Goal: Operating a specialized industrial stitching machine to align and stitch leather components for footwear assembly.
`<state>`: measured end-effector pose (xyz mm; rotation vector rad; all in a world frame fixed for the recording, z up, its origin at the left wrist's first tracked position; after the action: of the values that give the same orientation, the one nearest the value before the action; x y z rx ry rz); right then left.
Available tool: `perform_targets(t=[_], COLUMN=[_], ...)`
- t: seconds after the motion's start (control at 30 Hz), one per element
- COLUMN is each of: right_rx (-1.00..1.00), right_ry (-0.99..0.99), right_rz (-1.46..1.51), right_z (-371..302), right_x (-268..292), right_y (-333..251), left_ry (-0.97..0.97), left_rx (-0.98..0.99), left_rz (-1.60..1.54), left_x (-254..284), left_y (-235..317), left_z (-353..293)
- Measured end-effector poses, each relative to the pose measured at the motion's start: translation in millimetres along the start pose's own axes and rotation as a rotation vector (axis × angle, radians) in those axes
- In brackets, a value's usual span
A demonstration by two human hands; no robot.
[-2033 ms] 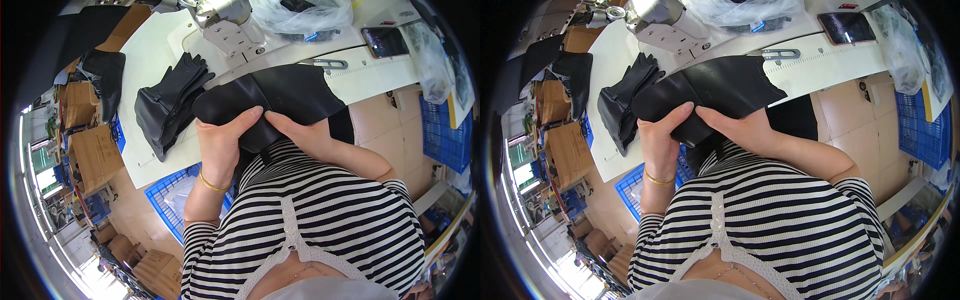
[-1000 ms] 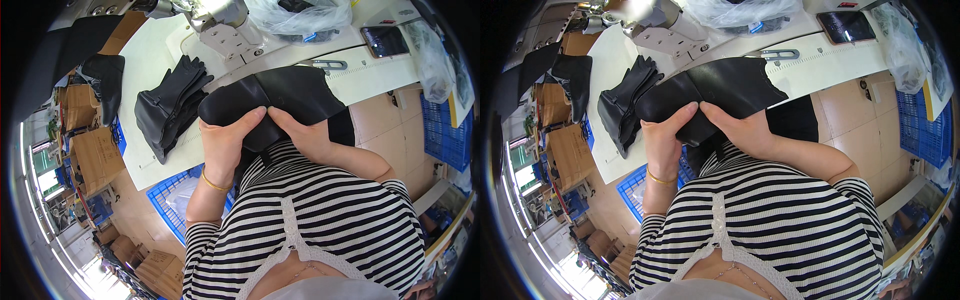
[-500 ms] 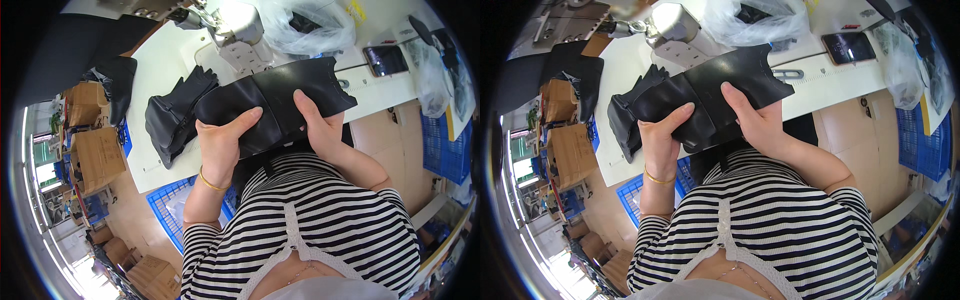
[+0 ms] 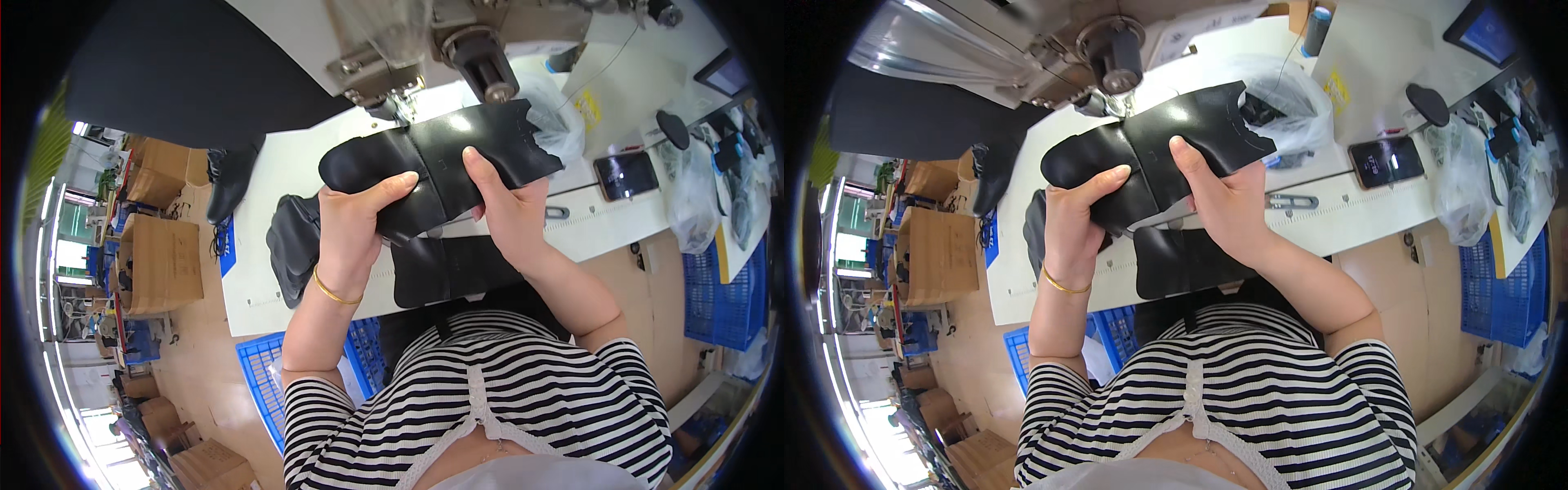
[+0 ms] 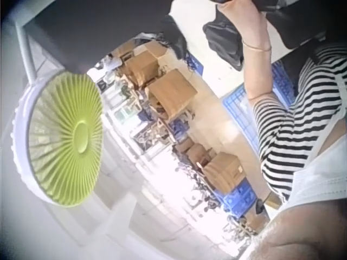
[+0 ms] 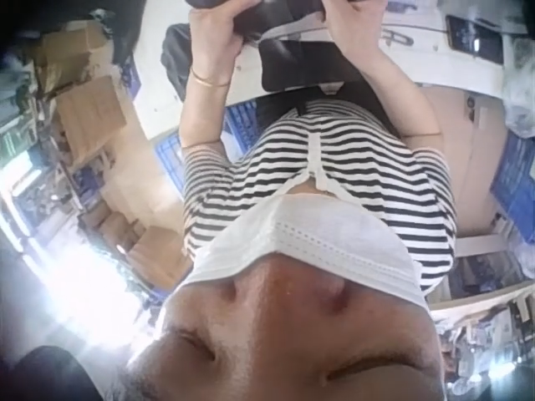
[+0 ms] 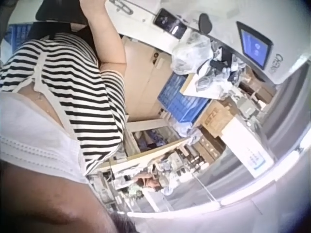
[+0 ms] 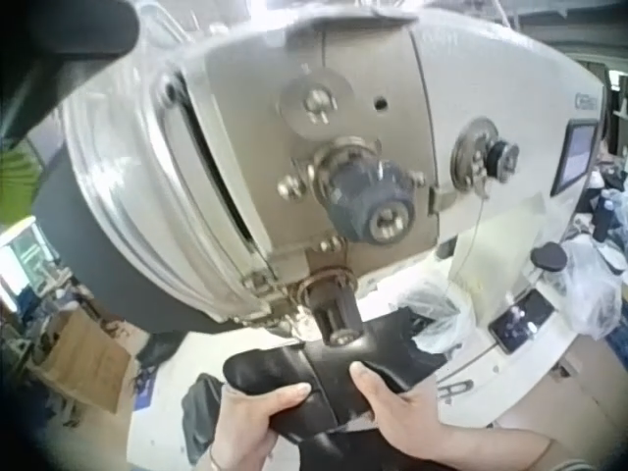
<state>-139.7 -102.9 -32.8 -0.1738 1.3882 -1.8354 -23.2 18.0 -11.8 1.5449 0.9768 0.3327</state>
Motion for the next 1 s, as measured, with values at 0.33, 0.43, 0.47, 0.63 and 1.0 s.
perform_targets(t=[0.33, 0.43, 0.47, 0.63, 1.0], right_rx=[-0.031, 0.002, 0.008, -0.002, 0.0], right_ry=[0.07, 0.082, 0.059, 0.071, 0.049], right_rz=[-0.058, -0.057, -0.073, -0.042, -0.045], right_z=[45.3, 48.2, 48.6, 47.3, 47.8], right_x=[-13.7, -10.6, -9.2, -11.1, -10.1], right_y=[13.5, 18.4, 20.2, 19.2, 19.5], left_ry=[0.05, 0.04, 0.033, 0.017, 0.021], left_rx=[0.071, 0.05, 0.044, 0.037, 0.013], left_rz=[-0.03, -0.025, -0.013, -0.006, 0.033], left_x=[-1.4, -1.7, -2.2, -2.5, -2.4], left_y=[24.6, 26.3, 26.7, 27.6, 28.0], left_z=[42.3, 45.7, 46.5, 49.1, 48.8])
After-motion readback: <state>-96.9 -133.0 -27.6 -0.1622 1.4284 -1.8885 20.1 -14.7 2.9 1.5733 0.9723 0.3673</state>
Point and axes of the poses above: each hand's wrist, its own z-axis towards the middle knuckle, its own x-axis out of the back of the hand, y = z × x, the point moved 2 cm from there along z, towards the middle knuckle, and after that the axes turned 11 degrees about x, right-handed, at the moved point
